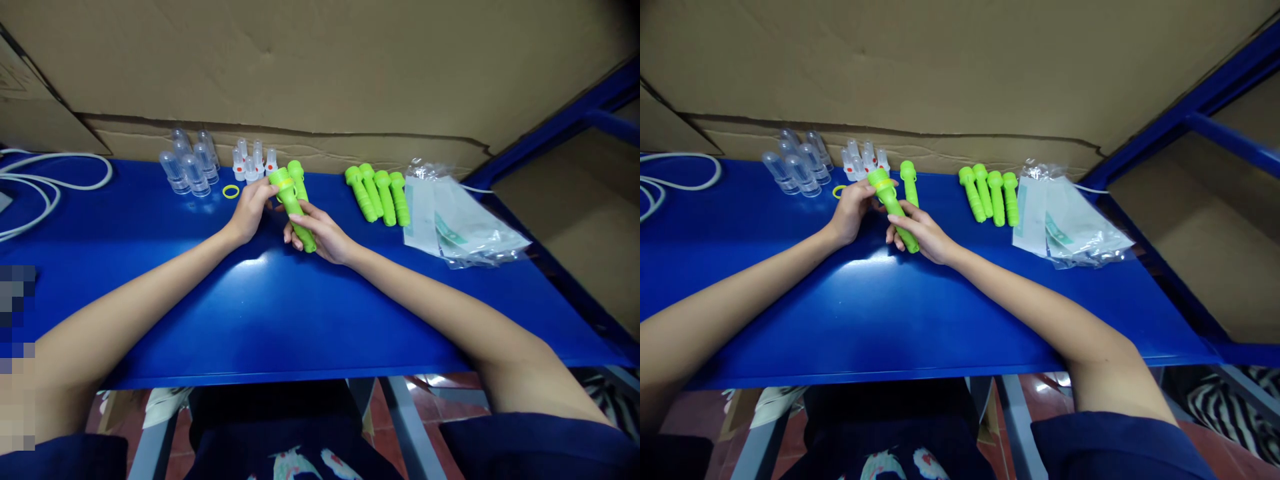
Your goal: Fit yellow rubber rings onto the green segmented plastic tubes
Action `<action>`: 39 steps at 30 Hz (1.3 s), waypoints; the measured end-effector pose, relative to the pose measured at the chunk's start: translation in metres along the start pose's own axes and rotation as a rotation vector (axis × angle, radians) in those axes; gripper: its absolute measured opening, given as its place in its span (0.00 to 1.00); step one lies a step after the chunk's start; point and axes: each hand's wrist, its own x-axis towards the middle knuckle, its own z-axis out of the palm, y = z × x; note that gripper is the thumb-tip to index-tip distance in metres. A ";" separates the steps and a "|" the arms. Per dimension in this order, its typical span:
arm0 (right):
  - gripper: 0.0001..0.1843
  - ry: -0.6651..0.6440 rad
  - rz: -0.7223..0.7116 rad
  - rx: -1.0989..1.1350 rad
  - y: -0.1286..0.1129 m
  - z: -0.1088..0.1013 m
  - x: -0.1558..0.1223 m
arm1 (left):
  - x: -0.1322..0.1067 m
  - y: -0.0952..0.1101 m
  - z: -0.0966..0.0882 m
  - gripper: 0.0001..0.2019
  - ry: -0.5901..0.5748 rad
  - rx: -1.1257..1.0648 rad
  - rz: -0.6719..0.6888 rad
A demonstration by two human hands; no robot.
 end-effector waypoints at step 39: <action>0.28 -0.010 -0.034 -0.007 0.006 0.005 0.006 | -0.011 0.012 0.010 0.32 0.069 0.369 0.177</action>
